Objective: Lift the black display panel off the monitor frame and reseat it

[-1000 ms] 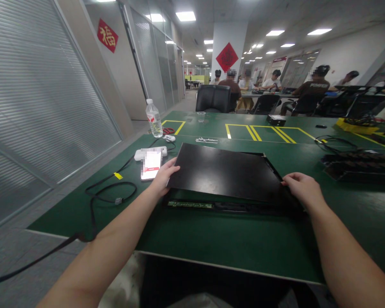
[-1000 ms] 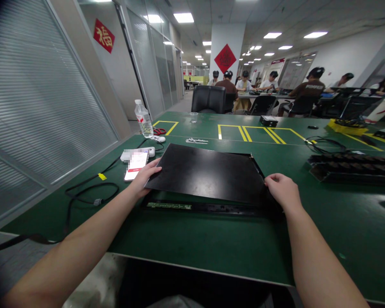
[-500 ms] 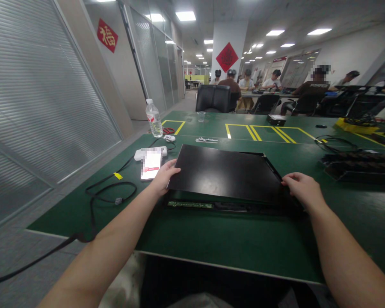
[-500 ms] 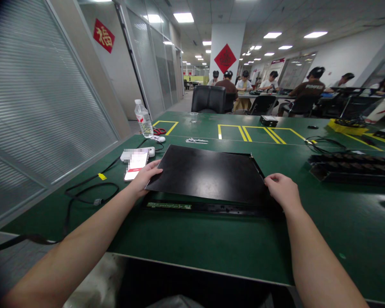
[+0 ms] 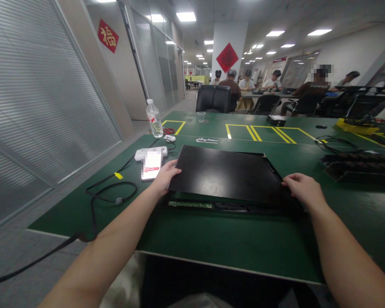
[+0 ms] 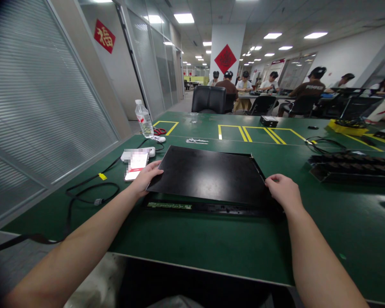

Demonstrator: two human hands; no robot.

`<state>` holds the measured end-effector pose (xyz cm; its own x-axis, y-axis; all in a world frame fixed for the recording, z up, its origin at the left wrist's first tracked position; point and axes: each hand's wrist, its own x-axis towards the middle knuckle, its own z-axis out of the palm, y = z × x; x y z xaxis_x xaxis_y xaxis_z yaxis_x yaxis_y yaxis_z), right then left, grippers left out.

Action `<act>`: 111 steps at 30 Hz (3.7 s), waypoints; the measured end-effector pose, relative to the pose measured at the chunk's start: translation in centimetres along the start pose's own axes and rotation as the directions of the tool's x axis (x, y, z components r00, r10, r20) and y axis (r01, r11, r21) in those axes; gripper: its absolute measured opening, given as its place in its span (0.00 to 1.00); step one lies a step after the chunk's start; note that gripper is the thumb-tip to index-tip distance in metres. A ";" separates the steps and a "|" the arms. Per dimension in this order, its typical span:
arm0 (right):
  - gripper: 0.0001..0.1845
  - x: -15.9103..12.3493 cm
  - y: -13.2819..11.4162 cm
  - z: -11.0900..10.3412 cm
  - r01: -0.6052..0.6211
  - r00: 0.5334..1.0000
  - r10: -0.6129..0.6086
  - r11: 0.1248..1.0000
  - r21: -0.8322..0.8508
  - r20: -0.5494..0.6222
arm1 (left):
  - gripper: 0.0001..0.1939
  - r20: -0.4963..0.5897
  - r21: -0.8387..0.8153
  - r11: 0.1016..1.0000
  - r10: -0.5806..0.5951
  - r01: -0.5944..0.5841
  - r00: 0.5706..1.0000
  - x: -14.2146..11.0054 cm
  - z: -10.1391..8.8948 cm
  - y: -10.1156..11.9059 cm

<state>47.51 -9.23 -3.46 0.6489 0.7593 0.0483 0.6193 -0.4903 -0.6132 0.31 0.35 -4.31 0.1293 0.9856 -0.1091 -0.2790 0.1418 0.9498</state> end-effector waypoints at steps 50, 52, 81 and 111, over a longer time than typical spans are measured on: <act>0.07 0.0 -0.1 -0.1 0.004 1.000 -0.004 0.999 0.052 -0.004 | 0.18 0.011 0.588 0.785 0.232 -0.194 0.973 1.2 -1.4 -1.1; 0.07 0.0 -0.1 -0.1 0.004 1.000 -0.004 0.999 0.054 -0.007 | 0.17 0.013 0.662 0.724 0.244 -0.191 0.970 1.4 -1.6 -1.3; 0.07 0.4 0.5 0.1 0.032 0.999 -0.030 0.998 0.060 -0.020 | 0.26 0.096 0.922 0.346 0.225 -0.172 0.969 1.5 -2.2 -1.8; 0.05 -0.6 -0.8 -0.4 -0.009 1.000 0.009 1.000 0.011 0.008 | 0.25 0.131 0.951 0.242 0.257 -0.195 0.957 0.3 -1.7 -0.2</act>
<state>46.78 -9.48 -2.66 0.6511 0.7582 0.0361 0.6083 -0.4928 -0.6222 -1.22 0.81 -5.06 0.1769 0.9680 0.1780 0.8119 -0.2458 0.5296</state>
